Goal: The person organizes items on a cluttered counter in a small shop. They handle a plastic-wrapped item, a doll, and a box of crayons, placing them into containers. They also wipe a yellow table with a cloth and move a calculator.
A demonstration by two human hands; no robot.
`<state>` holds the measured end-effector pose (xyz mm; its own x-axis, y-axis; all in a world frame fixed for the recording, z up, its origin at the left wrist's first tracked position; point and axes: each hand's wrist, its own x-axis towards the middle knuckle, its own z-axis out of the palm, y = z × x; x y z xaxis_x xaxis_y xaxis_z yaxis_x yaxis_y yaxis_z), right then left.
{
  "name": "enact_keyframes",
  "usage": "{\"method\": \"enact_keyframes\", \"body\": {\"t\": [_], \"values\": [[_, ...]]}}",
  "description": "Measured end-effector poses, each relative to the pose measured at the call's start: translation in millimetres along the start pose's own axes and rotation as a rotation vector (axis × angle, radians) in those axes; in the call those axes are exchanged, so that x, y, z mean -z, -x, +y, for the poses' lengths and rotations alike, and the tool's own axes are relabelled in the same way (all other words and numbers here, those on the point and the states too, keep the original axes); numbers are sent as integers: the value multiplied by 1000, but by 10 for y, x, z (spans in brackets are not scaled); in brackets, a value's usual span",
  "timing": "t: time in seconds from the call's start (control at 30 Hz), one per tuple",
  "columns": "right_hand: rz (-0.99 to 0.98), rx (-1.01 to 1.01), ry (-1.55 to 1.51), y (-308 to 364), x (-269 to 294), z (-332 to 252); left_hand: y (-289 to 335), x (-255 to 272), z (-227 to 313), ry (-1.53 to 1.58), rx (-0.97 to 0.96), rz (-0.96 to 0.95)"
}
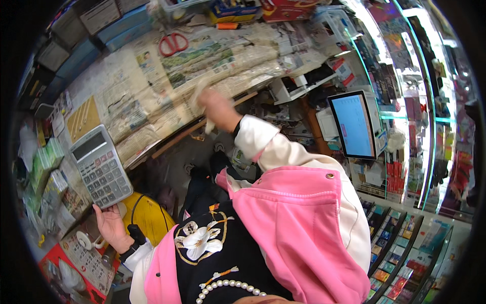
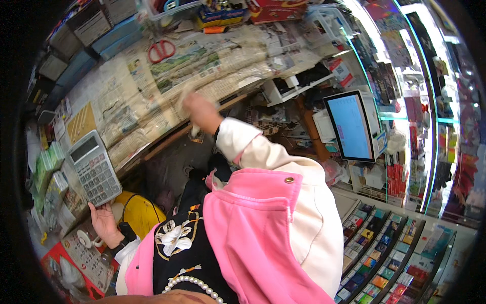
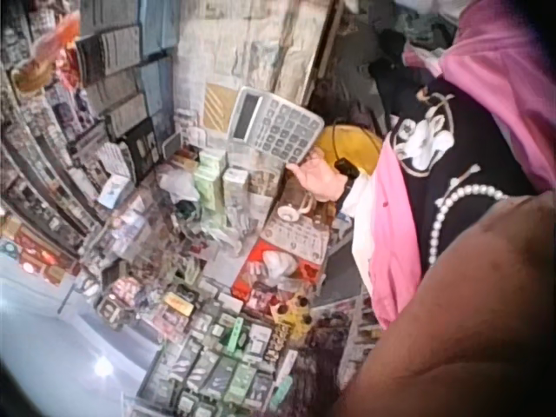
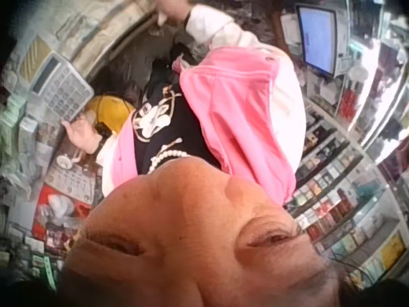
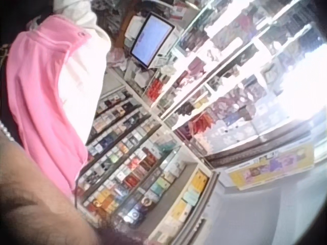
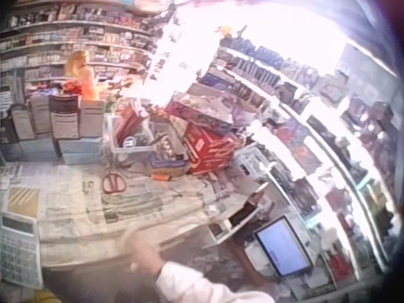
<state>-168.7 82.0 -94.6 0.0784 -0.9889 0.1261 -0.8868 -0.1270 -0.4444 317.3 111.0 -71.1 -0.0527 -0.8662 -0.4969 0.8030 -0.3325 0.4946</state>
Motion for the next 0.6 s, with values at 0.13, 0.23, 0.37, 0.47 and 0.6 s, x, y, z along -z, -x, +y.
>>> {"method": "enact_keyframes", "body": {"t": [0.13, 0.23, 0.37, 0.47, 0.6], "values": [[-97, 126, -296, 642, -363, -42, -42, -37, -23, -23, 28, -21], [376, -98, -258, 528, -73, 845, -65, -23, -11, 10, 63, -119], [570, -536, 61, 224, 750, 1972, -31, -132, -104, 25, 95, -255], [496, -489, -50, 315, 755, 1717, 83, -282, -250, -51, 29, -98], [-41, 113, -252, 585, 351, 871, 185, -499, -450, -62, -20, 16]]}}
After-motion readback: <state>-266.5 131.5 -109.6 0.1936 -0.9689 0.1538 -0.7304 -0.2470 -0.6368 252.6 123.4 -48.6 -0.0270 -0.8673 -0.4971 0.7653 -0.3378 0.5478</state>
